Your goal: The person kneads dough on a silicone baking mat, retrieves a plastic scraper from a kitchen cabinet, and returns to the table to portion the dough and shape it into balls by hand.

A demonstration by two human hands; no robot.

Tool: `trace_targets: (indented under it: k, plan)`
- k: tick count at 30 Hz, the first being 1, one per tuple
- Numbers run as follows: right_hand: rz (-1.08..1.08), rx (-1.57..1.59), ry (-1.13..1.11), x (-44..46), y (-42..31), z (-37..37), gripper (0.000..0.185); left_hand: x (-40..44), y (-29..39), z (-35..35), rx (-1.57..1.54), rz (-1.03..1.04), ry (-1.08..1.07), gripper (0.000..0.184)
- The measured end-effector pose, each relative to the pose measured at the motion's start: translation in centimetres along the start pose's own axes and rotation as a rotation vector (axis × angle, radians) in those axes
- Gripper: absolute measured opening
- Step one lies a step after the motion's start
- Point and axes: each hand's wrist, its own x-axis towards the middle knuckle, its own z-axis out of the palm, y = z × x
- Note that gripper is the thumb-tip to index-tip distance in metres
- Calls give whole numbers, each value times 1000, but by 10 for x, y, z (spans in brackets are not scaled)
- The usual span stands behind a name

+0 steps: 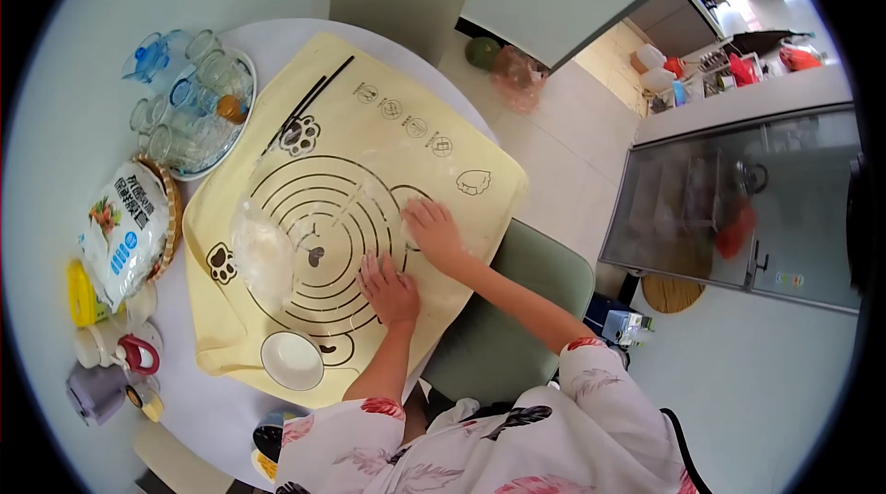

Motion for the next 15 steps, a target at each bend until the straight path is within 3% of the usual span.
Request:
trace_targets:
  k: [2, 4, 7, 8, 10, 12, 14, 15]
  plan:
    - [-9, -23, -34, -6, 1, -12, 34, -1, -1, 1, 10, 4, 19, 45]
    - [268, 164, -233, -6, 4, -23, 23, -1, -1, 1, 4, 11, 17, 45]
    - [469, 285, -343, -9, 17, -50, 12, -1, 0, -1, -1, 12, 11, 45]
    - [474, 284, -335, -11, 20, -61, 12, 0, 0, -1, 1, 4, 6, 45]
    - [417, 147, -4, -14, 20, -91, 12, -1, 0, -2, 2, 16, 19, 44]
    - [382, 76, 37, -31, 27, -85, 15, -1, 0, -2, 2, 27, 29, 44]
    - [131, 19, -20, -56, 35, -62, 16, 0, 0, -1, 4, 17, 37, 44]
    - [136, 17, -18, -58, 31, -70, 16, 0, 0, -1, 3, 22, 36, 44]
